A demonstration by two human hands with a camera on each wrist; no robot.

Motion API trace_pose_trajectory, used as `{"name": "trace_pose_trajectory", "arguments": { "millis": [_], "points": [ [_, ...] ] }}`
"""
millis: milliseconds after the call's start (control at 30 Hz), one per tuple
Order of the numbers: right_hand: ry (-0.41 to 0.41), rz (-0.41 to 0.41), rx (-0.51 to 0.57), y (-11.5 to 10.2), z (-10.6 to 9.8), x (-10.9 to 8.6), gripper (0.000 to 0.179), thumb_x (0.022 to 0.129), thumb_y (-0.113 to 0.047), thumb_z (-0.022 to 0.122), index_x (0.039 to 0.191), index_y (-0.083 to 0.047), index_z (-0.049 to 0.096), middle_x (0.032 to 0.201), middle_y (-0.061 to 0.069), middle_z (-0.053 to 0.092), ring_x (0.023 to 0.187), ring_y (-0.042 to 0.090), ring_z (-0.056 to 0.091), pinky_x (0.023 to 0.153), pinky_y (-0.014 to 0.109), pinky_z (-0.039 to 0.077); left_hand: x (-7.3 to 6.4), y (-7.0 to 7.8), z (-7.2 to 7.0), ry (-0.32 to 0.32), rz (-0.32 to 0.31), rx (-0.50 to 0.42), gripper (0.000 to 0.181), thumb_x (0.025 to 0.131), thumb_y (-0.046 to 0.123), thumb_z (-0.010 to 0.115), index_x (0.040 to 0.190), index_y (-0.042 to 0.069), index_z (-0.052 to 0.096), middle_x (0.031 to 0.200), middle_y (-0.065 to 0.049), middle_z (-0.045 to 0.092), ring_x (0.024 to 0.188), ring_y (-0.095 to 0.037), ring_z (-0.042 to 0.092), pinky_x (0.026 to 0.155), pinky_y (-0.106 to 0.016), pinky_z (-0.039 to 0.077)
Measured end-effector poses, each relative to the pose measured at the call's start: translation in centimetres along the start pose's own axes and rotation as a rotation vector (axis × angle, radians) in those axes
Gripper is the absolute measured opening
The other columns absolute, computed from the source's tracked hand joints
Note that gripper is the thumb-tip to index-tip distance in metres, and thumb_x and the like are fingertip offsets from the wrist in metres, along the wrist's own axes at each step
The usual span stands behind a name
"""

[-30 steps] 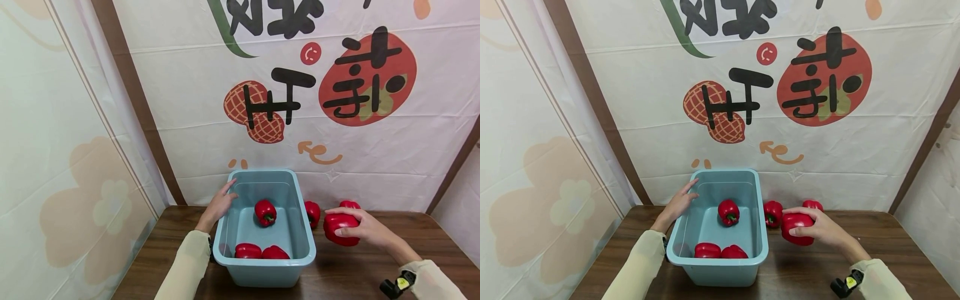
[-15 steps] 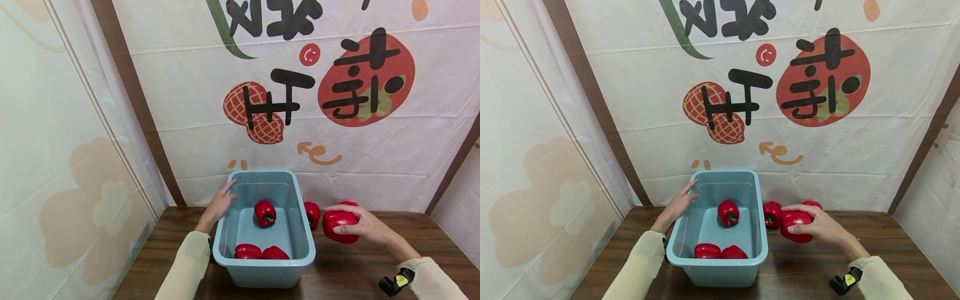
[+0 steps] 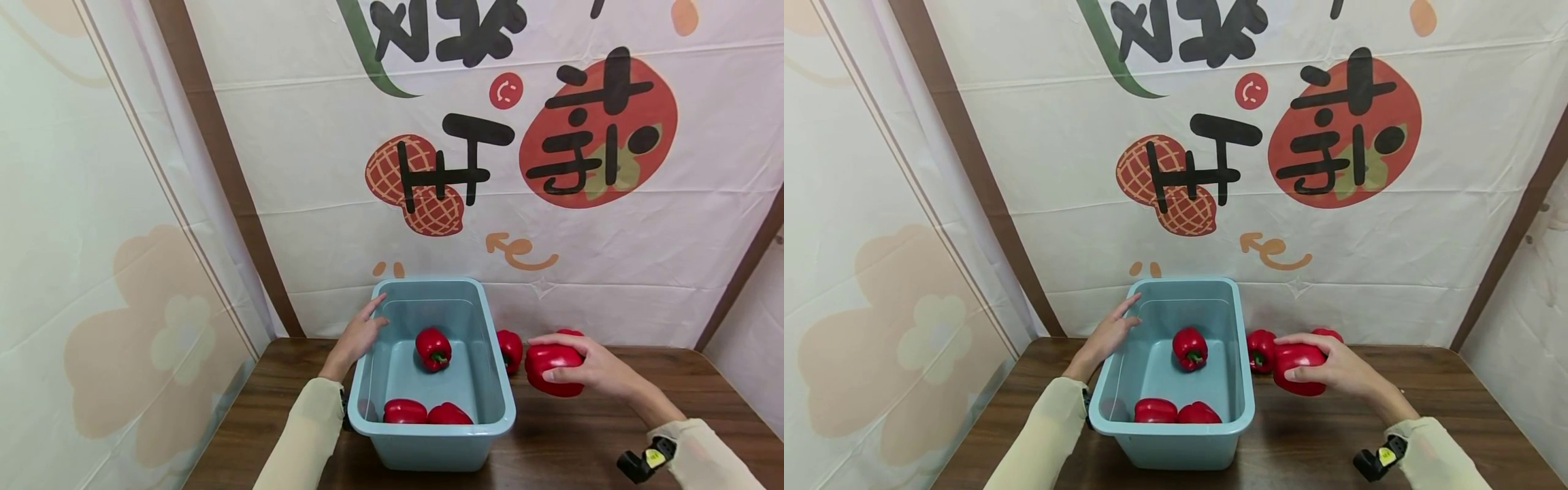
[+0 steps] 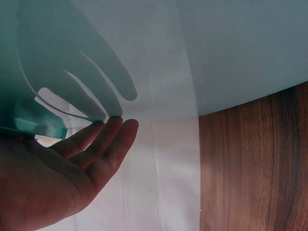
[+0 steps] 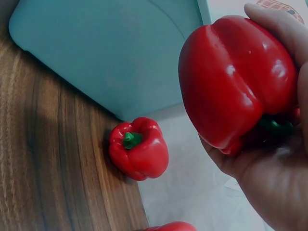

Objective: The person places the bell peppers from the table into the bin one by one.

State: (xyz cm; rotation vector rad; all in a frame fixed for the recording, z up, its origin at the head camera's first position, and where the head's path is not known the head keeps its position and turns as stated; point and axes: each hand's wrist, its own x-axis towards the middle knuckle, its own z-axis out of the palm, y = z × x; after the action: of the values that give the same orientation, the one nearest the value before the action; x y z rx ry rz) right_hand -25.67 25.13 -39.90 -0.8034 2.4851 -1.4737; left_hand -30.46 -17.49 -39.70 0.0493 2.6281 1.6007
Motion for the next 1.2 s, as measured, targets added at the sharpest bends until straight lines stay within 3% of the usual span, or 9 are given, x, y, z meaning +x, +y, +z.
{"name": "trace_pose_trajectory", "arguments": {
  "millis": [267, 500, 1200],
  "points": [
    [-0.022, -0.018, 0.021, -0.5, -0.1, 0.0, 0.056, 0.083, -0.018, 0.074, 0.136, -0.009, 0.055, 0.127, 0.023, 0.053, 0.108, 0.032, 0.053, 0.071, 0.039, 0.059, 0.1, 0.0, 0.0, 0.003, -0.005, 0.011, 0.057, 0.100, 0.029, 0.044, 0.155, 0.035, 0.031, 0.163, -0.011, 0.023, 0.132, -0.044, 0.044, 0.102, -0.069, 0.036],
    [-0.014, -0.013, 0.006, -0.4, -0.3, 0.3, 0.061, 0.081, -0.019, 0.076, 0.136, -0.006, 0.054, 0.124, 0.016, 0.057, 0.108, 0.032, 0.055, 0.071, 0.040, 0.059, 0.2, -0.1, 0.1, 0.003, -0.009, 0.009, 0.058, 0.099, 0.029, 0.044, 0.155, 0.034, 0.031, 0.163, -0.011, 0.023, 0.132, -0.043, 0.044, 0.102, -0.069, 0.036],
    [-0.005, -0.024, -0.008, -1.3, -0.6, 1.2, 0.061, 0.080, -0.019, 0.078, 0.136, -0.012, 0.056, 0.125, 0.017, 0.058, 0.109, 0.032, 0.055, 0.072, 0.040, 0.059, 0.1, 0.0, 0.1, 0.009, -0.009, 0.001, 0.058, 0.099, 0.028, 0.045, 0.155, 0.035, 0.032, 0.163, -0.011, 0.025, 0.132, -0.042, 0.045, 0.102, -0.069, 0.036]
  ]
}}
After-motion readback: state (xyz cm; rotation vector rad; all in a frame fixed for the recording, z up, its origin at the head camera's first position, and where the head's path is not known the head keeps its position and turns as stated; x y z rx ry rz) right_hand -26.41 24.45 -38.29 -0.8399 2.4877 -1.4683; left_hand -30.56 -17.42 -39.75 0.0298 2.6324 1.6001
